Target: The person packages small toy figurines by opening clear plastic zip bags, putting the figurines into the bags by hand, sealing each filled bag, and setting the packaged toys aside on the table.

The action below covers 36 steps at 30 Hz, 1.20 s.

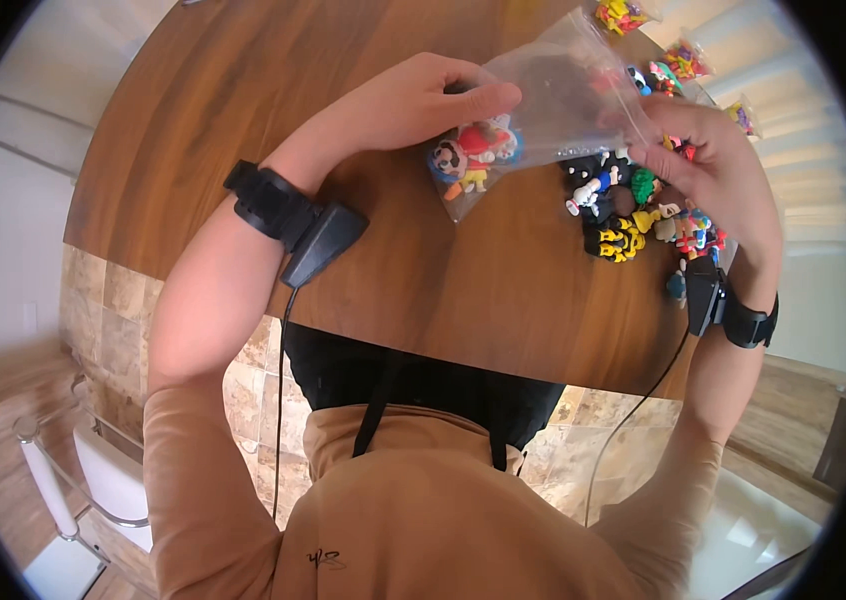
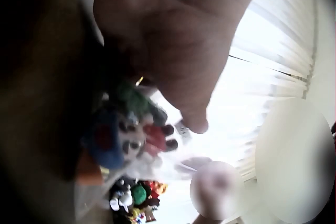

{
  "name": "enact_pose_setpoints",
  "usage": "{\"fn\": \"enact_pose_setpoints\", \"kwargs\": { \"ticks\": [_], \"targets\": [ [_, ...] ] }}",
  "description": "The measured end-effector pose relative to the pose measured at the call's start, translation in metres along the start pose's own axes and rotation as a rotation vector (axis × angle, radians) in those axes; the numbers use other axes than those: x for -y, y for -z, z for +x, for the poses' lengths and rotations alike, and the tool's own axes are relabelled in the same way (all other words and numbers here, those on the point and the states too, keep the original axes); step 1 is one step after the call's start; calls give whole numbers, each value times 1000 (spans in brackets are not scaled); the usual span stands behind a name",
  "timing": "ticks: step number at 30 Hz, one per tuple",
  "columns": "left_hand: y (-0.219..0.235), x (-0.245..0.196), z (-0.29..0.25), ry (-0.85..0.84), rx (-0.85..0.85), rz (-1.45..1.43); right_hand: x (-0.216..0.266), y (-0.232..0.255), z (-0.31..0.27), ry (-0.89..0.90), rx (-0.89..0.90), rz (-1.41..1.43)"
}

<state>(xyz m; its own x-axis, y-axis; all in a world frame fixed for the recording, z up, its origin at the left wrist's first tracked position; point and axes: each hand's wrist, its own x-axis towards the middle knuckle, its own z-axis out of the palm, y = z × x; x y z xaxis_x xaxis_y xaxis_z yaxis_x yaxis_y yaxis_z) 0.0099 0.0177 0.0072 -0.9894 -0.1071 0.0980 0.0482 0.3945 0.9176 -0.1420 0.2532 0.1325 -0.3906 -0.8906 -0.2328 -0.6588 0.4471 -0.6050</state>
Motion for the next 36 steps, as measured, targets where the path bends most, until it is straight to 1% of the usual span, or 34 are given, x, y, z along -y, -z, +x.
{"fn": "enact_pose_setpoints", "kwargs": {
  "ticks": [1,3,4,6,7,9,10,11,13,14,15,17,18,19,20,21,23,24,25,26,27,29,30,31,32,33,34,35,36],
  "targets": [
    [-2,-1,0,-6,44,-27,-4,1,0,-1,-5,-2],
    [-4,-2,1,-32,54,-33,-17,3,-5,127,-12,-95],
    [-4,-3,1,-11,64,4,-26,2,-5,119,-13,-97],
    [-3,-6,2,8,74,40,-43,2,-3,287,-106,-120],
    [-2,-11,1,40,86,70,-43,3,-6,282,-107,-121],
    [-3,-11,1,76,97,89,-40,4,-10,100,-154,291],
    [-4,-9,1,30,74,38,-41,5,-9,46,-167,118],
    [-6,-8,2,-18,52,-12,-44,1,-8,42,-164,116],
    [-8,-7,3,11,68,-59,-49,-13,-2,235,-242,-329],
    [-8,-8,2,41,77,-101,-35,-15,-6,138,-164,-316],
    [-10,-9,1,42,73,-105,-39,-16,-5,139,-158,-319],
    [-15,-15,-1,-34,62,-130,-43,-21,-1,382,-171,-742],
    [-17,-17,-4,-33,63,-133,-41,-20,-1,318,-100,-693],
    [-19,-21,-5,-103,43,-25,-42,-21,0,313,-98,-694],
    [-20,-23,-6,-176,22,83,-44,-22,3,345,-78,-711],
    [-20,-23,-5,-181,25,81,-47,-23,6,375,-59,-729],
    [-18,-24,-2,-97,72,15,-47,-26,8,352,-45,-712],
    [-17,-25,0,-108,72,11,-49,-25,8,324,-44,-706],
    [-14,-26,-1,-61,106,-18,-48,-24,8,298,-43,-698],
    [-11,-25,-2,-11,142,-45,-46,-25,8,332,-58,-638],
    [-5,-23,-3,-17,145,-43,-42,-25,7,329,-62,-641],
    [8,-20,-2,-14,323,-72,-36,-24,4,327,6,-563],
    [14,-20,-4,-16,328,-66,-42,-25,6,439,21,-482],
    [20,-25,-8,28,339,-91,-43,-27,7,437,9,-479],
    [23,-30,-9,72,356,-112,-42,-31,9,425,-8,-537],
    [25,-33,-10,66,372,-93,-41,-35,9,410,-33,-594],
    [28,-37,-10,113,411,-64,-43,-36,11,386,-37,-617],
    [31,-42,-9,162,449,-24,-45,-40,12,386,-79,-607],
    [32,-45,-11,185,449,-41,-46,-45,15,386,-100,-595]
  ]
}}
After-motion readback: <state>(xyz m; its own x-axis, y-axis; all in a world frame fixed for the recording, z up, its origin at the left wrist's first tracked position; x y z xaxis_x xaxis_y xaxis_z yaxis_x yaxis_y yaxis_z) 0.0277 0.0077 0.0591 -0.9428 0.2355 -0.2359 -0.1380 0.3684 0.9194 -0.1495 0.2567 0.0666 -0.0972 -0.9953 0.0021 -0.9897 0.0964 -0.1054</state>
